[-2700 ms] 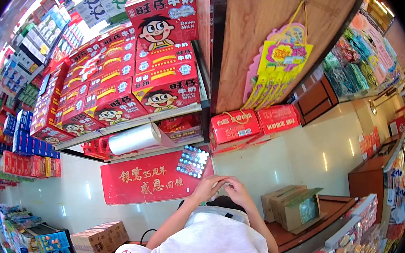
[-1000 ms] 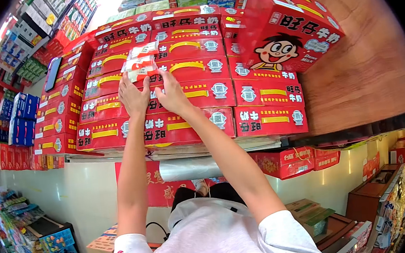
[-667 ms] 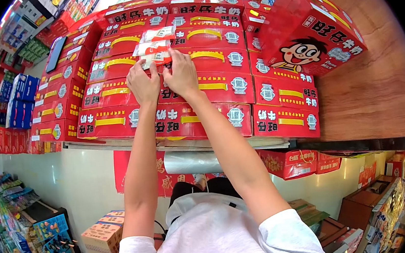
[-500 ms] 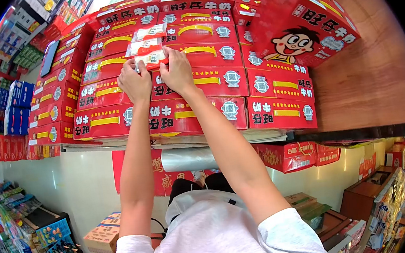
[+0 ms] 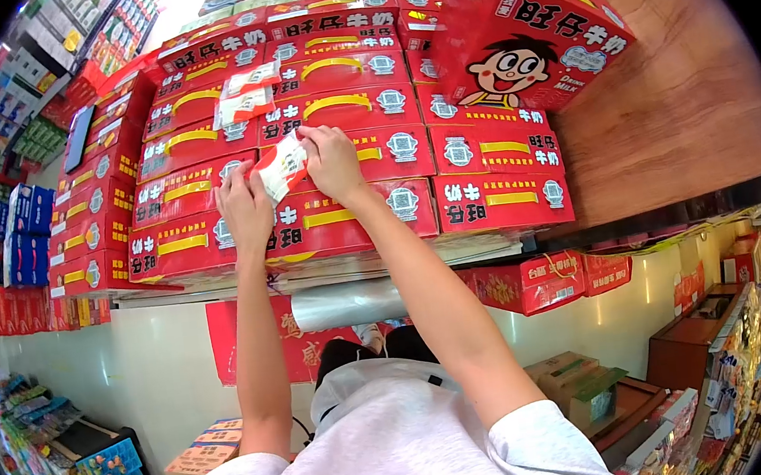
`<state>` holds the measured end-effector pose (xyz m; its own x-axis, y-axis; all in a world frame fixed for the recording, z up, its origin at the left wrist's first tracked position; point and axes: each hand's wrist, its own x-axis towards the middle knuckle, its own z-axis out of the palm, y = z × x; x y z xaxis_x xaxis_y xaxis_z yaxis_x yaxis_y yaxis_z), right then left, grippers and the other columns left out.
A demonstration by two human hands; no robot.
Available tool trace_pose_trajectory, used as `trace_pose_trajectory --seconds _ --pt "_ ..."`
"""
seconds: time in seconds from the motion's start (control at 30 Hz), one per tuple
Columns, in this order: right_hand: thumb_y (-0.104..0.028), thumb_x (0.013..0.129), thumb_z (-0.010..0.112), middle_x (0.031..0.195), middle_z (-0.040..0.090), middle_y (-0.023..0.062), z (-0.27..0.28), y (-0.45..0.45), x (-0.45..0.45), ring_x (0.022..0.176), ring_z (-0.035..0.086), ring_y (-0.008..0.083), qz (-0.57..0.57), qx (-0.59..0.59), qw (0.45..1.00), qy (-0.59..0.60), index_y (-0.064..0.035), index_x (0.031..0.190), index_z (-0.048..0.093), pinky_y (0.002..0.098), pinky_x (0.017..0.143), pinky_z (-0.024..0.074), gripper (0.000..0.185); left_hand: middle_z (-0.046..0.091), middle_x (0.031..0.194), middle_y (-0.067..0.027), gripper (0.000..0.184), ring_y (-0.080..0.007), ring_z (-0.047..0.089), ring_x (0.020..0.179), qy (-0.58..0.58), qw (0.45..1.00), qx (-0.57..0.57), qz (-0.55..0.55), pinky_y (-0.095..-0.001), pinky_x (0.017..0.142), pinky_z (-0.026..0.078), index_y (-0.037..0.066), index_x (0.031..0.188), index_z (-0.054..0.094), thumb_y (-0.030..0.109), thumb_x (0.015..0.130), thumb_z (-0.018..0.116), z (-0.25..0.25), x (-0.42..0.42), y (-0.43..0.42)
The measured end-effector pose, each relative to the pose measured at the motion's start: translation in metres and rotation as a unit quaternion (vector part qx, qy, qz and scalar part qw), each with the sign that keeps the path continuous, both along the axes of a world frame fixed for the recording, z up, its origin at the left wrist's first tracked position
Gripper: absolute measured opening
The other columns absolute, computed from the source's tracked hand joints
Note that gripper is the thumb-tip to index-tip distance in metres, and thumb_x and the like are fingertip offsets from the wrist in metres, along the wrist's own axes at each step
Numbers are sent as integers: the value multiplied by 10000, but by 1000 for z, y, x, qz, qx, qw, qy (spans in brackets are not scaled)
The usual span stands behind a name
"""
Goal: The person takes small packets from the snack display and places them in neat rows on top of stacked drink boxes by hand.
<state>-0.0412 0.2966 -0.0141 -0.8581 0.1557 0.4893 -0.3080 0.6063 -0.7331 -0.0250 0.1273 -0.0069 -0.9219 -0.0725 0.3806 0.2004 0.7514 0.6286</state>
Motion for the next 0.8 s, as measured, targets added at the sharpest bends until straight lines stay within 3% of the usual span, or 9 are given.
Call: trace_pose_trajectory --seconds 0.07,0.1,0.2,0.23,0.47,0.5,0.63,0.73,0.8 --pt "-113 926 563 1010 685 170 2 1 2 949 620 354 7 0 1000 -7 4 1098 681 443 860 484 239 663 1068 -198 272 -346 579 1109 -27 998 54 -11 -476 1029 378 45 1165 627 204 990 492 2 4 -5" --pt "-105 924 560 990 689 164 2 1 1 932 622 347 9 -6 1000 1 -5 1094 683 439 847 486 233 666 1042 -194 263 -305 616 1035 -26 995 93 -20 -418 914 450 35 1178 614 172 1009 467 6 2 -6" --pt "-107 919 564 971 693 158 3 3 2 916 623 341 30 4 999 -22 -21 1092 688 438 833 489 230 668 1026 -170 267 -237 629 975 -30 969 245 -28 -360 865 475 23 1181 604 173 1032 442 16 7 -1" --pt "-120 911 579 960 696 152 4 3 2 905 623 335 34 10 999 -24 -30 1095 692 436 826 491 233 663 1031 -154 270 -194 619 960 -29 968 248 -27 -326 843 478 15 1191 588 176 1048 424 18 8 -1" --pt "-139 895 619 953 700 141 7 6 6 892 620 329 70 31 996 -42 -34 1113 690 430 819 492 252 660 1066 -178 273 -245 637 983 5 974 222 -40 -352 876 476 14 1208 568 170 1049 410 15 7 -5" --pt "-129 892 628 949 699 148 8 5 7 907 621 325 64 35 997 -38 -24 1124 684 423 831 493 261 616 1096 -123 254 -186 567 1020 -18 968 244 -46 -311 926 432 6 1205 567 130 1047 412 19 11 -4" --pt "-83 927 599 886 680 156 14 8 27 871 646 271 53 -77 991 -94 -13 1164 655 368 801 504 253 611 1106 -117 258 -177 564 1030 -28 968 240 -67 -307 932 434 6 1218 555 151 1053 419 24 20 -8" --pt "-55 945 573 888 664 144 22 11 58 845 643 237 49 -134 986 -88 -6 1184 634 338 779 499 251 632 1063 -125 258 -184 597 991 -5 943 309 -125 -323 889 464 2 1231 536 137 1059 398 19 37 -7" --pt "-20 931 554 952 632 168 32 13 91 896 621 301 40 -158 983 -83 10 1165 614 376 805 488 243 589 1121 -106 252 -162 554 1029 59 952 275 -124 -295 914 442 -6 1233 525 141 1062 411 16 64 3"
